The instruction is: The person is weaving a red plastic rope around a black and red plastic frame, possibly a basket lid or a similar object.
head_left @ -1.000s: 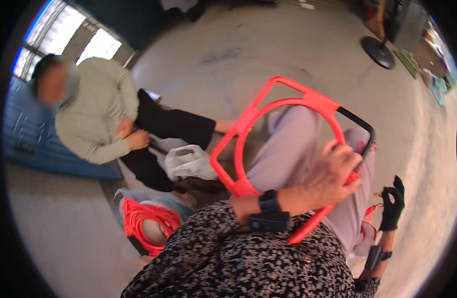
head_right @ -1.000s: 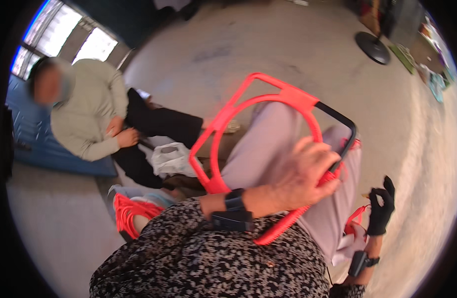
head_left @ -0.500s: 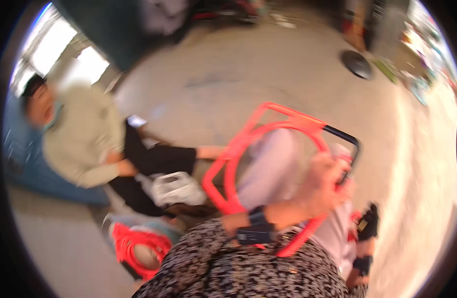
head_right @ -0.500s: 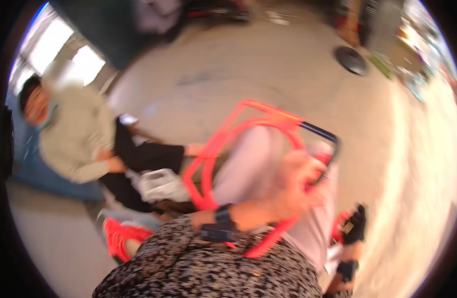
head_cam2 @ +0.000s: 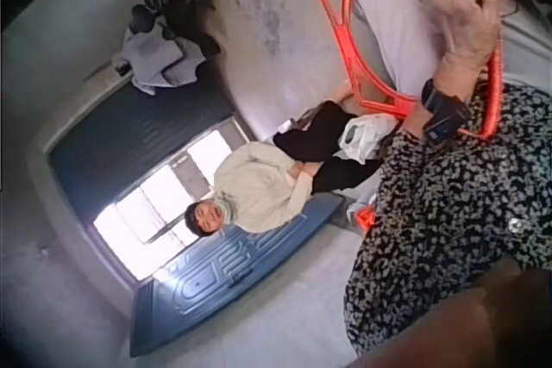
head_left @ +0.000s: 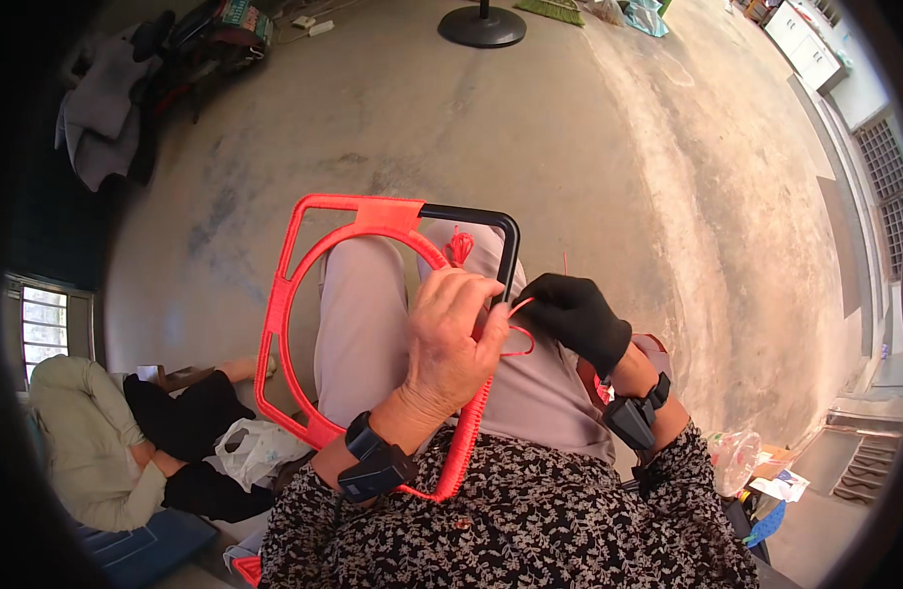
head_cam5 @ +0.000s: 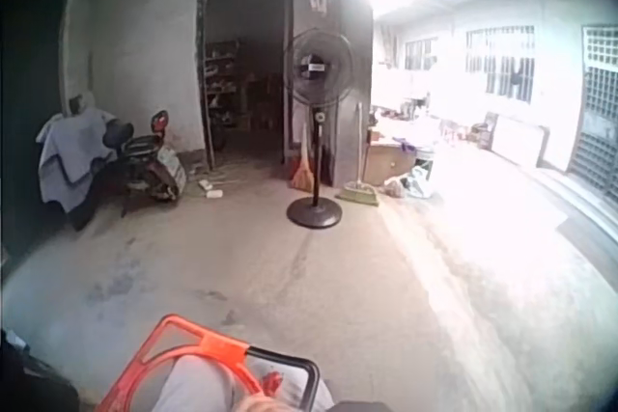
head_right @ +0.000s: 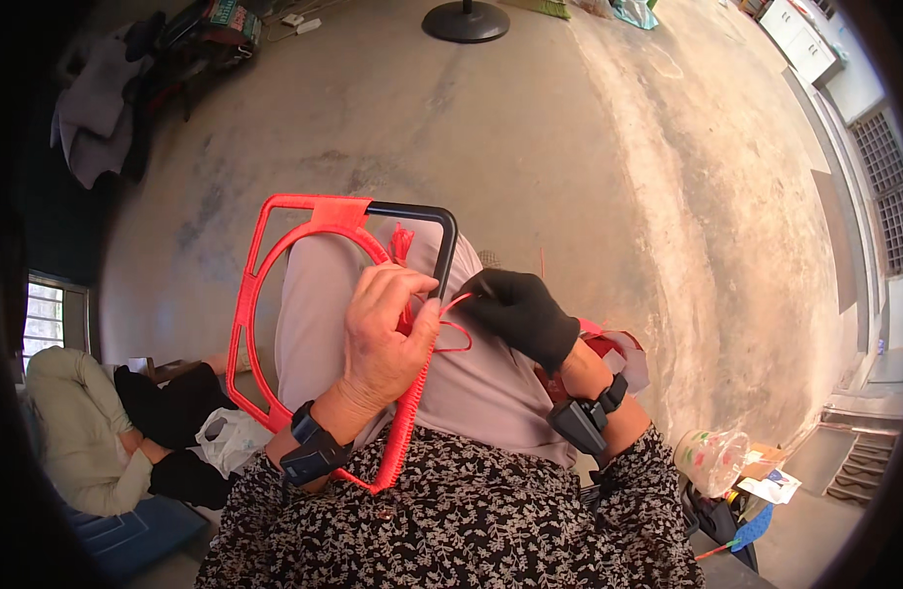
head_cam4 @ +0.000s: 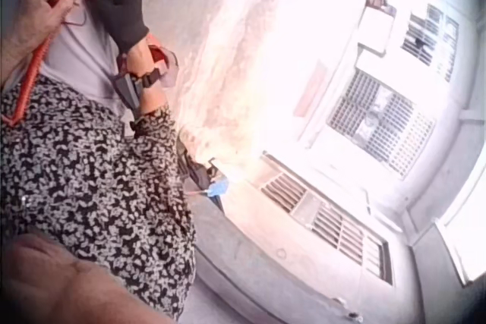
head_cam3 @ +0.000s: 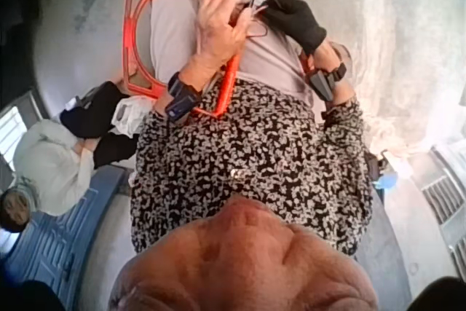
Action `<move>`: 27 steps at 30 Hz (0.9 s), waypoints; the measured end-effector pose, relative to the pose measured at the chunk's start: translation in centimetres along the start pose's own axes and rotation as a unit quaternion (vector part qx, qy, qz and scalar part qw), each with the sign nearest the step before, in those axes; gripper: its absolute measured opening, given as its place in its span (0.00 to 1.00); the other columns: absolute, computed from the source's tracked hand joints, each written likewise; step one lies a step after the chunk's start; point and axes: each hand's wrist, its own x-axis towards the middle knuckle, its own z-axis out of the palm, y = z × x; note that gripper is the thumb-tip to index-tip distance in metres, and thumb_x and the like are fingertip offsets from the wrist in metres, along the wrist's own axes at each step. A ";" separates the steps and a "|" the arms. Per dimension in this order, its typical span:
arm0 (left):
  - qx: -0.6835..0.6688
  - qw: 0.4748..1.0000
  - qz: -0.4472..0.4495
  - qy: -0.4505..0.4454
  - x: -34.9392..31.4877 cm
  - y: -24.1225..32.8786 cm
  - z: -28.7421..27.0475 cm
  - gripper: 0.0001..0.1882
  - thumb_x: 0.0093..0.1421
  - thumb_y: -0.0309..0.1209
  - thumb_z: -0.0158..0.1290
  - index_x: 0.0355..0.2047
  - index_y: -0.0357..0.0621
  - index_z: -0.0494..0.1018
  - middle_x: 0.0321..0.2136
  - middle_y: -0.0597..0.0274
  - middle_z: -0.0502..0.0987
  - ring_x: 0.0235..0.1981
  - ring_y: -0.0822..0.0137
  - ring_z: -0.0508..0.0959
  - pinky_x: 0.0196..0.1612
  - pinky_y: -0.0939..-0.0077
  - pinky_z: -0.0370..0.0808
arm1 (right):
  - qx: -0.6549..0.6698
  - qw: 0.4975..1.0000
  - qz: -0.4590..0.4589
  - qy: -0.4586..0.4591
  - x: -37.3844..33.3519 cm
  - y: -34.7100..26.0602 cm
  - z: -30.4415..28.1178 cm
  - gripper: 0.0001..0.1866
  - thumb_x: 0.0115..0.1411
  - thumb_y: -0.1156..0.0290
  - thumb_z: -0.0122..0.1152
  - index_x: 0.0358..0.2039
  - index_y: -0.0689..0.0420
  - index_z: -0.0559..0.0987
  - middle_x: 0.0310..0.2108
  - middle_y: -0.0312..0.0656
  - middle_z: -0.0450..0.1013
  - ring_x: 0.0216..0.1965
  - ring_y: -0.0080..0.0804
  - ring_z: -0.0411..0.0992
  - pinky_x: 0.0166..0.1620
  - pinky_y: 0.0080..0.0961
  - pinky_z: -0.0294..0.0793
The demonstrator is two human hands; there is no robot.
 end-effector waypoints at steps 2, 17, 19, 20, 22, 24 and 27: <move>0.011 1.000 0.019 -0.012 -0.2 0.0 0.3 0.09 0.50 0.21 0.60 0.33 0.38 0.74 0.33 0.55 0.75 0.39 0.54 0.73 0.45 0.63 0.72 | -0.051 0.997 0.013 0.061 -0.3 0.1 -0.5 0.08 0.60 0.71 0.64 0.37 0.60 0.81 0.29 0.32 0.75 0.33 0.12 0.68 0.37 0.17 0.70; -0.098 0.993 -0.068 0.003 -1.0 -0.7 0.3 0.04 0.56 0.22 0.56 0.29 0.38 0.71 0.23 0.55 0.72 0.27 0.55 0.74 0.47 0.60 0.73 | 0.450 0.868 0.092 0.189 -6.6 6.4 3.0 0.14 0.69 0.72 0.46 0.50 0.65 0.72 0.51 0.46 0.72 0.53 0.34 0.71 0.57 0.30 0.69; -0.110 0.991 -0.068 0.009 -1.0 -0.7 0.3 0.04 0.56 0.22 0.56 0.28 0.38 0.70 0.23 0.55 0.72 0.27 0.54 0.74 0.51 0.59 0.71 | 0.370 0.908 0.092 0.171 -7.8 6.7 3.0 0.14 0.69 0.70 0.47 0.51 0.63 0.72 0.49 0.45 0.73 0.52 0.31 0.72 0.56 0.28 0.69; -0.116 0.991 -0.067 0.011 -0.9 -0.7 0.3 0.04 0.56 0.22 0.56 0.28 0.38 0.70 0.23 0.54 0.72 0.26 0.54 0.74 0.54 0.58 0.71 | 0.337 0.924 0.079 0.161 -8.1 6.6 2.9 0.15 0.69 0.69 0.48 0.51 0.63 0.73 0.48 0.45 0.73 0.51 0.29 0.72 0.56 0.27 0.69; -0.126 0.988 -0.093 -0.004 -0.9 -0.7 0.2 0.04 0.56 0.23 0.56 0.28 0.37 0.70 0.23 0.54 0.72 0.26 0.54 0.73 0.55 0.58 0.71 | -0.052 0.970 0.047 0.231 -8.1 6.0 2.1 0.15 0.69 0.66 0.49 0.51 0.60 0.73 0.42 0.42 0.74 0.45 0.27 0.73 0.47 0.26 0.73; -0.128 0.987 -0.093 -0.014 -0.9 -0.7 0.2 0.04 0.57 0.23 0.55 0.28 0.37 0.70 0.23 0.54 0.72 0.25 0.55 0.73 0.54 0.59 0.71 | 0.059 0.950 0.168 0.257 -7.6 5.0 0.4 0.13 0.65 0.70 0.52 0.48 0.60 0.74 0.39 0.42 0.73 0.40 0.28 0.73 0.41 0.26 0.74; -0.145 0.985 -0.092 -0.026 -1.0 -0.5 0.4 0.05 0.57 0.23 0.55 0.28 0.37 0.70 0.24 0.54 0.72 0.25 0.55 0.73 0.48 0.60 0.72 | -0.187 0.947 -0.093 0.245 -6.5 3.1 -1.6 0.13 0.55 0.81 0.58 0.42 0.61 0.75 0.37 0.44 0.71 0.30 0.29 0.72 0.32 0.24 0.73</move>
